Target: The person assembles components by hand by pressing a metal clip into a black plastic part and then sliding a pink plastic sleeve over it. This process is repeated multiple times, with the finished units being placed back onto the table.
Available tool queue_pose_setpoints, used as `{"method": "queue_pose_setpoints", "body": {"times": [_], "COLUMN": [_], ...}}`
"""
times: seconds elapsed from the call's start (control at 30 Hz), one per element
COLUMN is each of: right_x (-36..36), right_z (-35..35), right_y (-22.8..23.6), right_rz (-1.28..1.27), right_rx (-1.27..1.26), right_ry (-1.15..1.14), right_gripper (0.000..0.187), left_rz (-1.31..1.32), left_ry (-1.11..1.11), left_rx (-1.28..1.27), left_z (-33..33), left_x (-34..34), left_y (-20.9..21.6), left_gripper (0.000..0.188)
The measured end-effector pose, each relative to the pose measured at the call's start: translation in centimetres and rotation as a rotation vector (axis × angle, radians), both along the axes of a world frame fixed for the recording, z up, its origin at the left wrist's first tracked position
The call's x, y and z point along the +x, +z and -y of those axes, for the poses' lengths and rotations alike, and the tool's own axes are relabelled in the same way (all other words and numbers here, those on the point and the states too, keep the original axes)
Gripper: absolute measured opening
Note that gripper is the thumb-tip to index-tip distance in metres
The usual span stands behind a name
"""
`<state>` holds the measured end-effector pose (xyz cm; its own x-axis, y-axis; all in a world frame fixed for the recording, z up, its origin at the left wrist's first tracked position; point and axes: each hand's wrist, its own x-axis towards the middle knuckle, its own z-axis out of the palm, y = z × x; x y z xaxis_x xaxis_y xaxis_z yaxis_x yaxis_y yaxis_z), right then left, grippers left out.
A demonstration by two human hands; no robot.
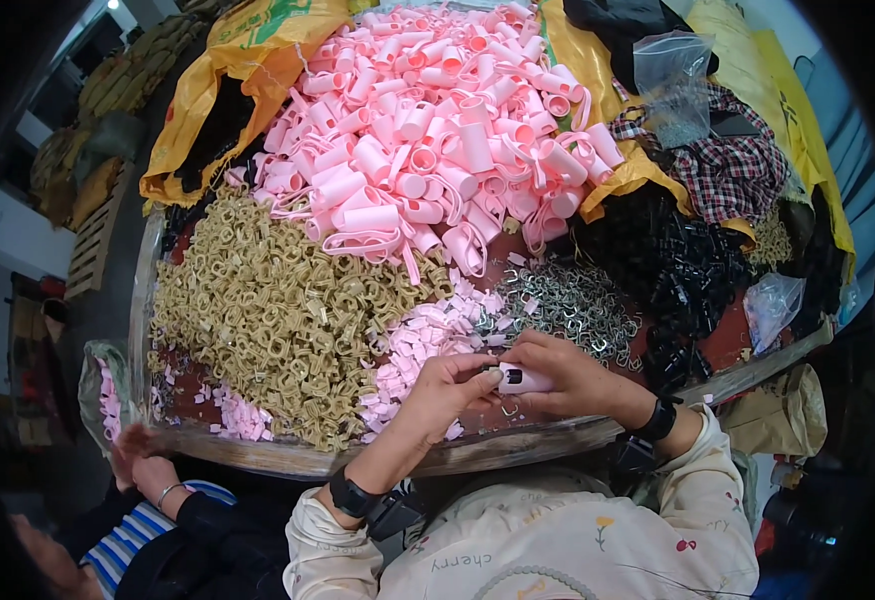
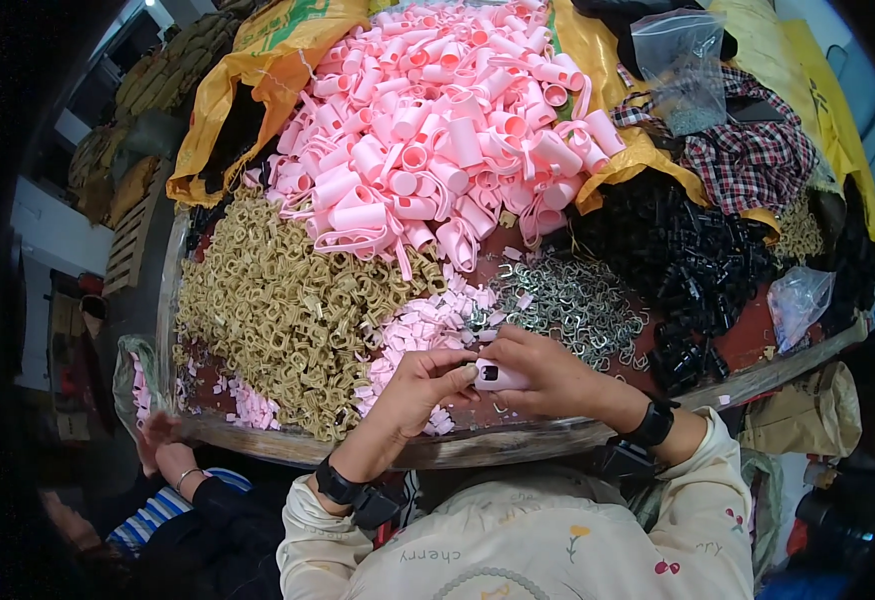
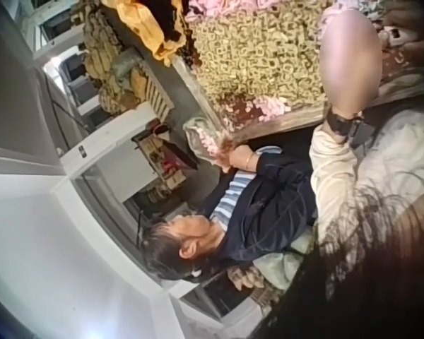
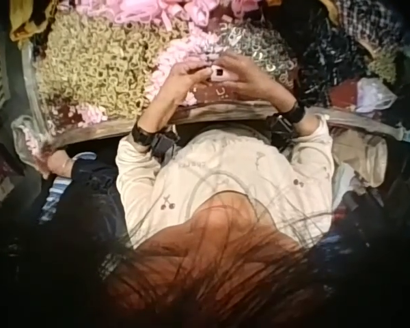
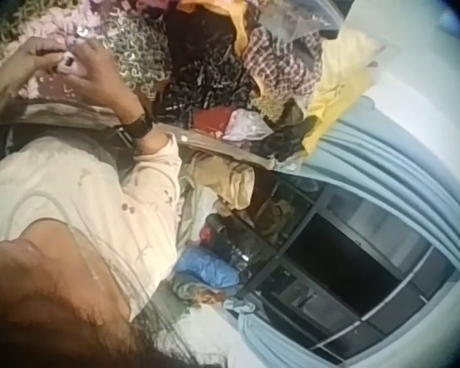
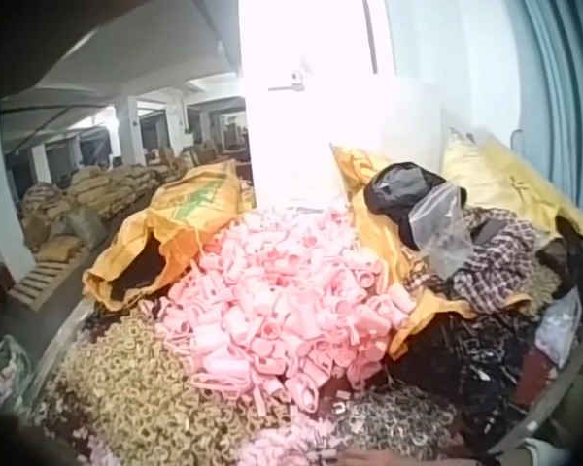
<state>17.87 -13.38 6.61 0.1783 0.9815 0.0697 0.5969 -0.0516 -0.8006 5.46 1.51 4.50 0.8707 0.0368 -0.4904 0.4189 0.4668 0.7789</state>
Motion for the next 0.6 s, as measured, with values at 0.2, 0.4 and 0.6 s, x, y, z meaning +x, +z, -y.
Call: {"method": "queue_pose_setpoints", "body": {"times": [0.2, 0.4, 0.6], "right_x": [-1.4, -0.7, -0.7], "right_z": [0.4, 1.1, 2.6], "right_y": [-0.3, 0.1, -0.3], "right_rz": [0.064, 0.082, -0.091], "right_rx": [0.065, 0.25, 0.317], "right_ry": [-0.091, 0.111, 0.112], "right_gripper": [0.055, 0.065, 0.067], "left_rz": [0.129, 0.101, 0.106], "left_ry": [0.1, 0.017, -0.019], "left_rx": [0.025, -0.046, -0.162], "left_z": [1.0, 2.0, 3.6], "left_x": [-0.4, 0.2, 0.5], "left_y": [-0.3, 0.8, 0.2], "left_gripper": [0.026, 0.03, 0.045]}}
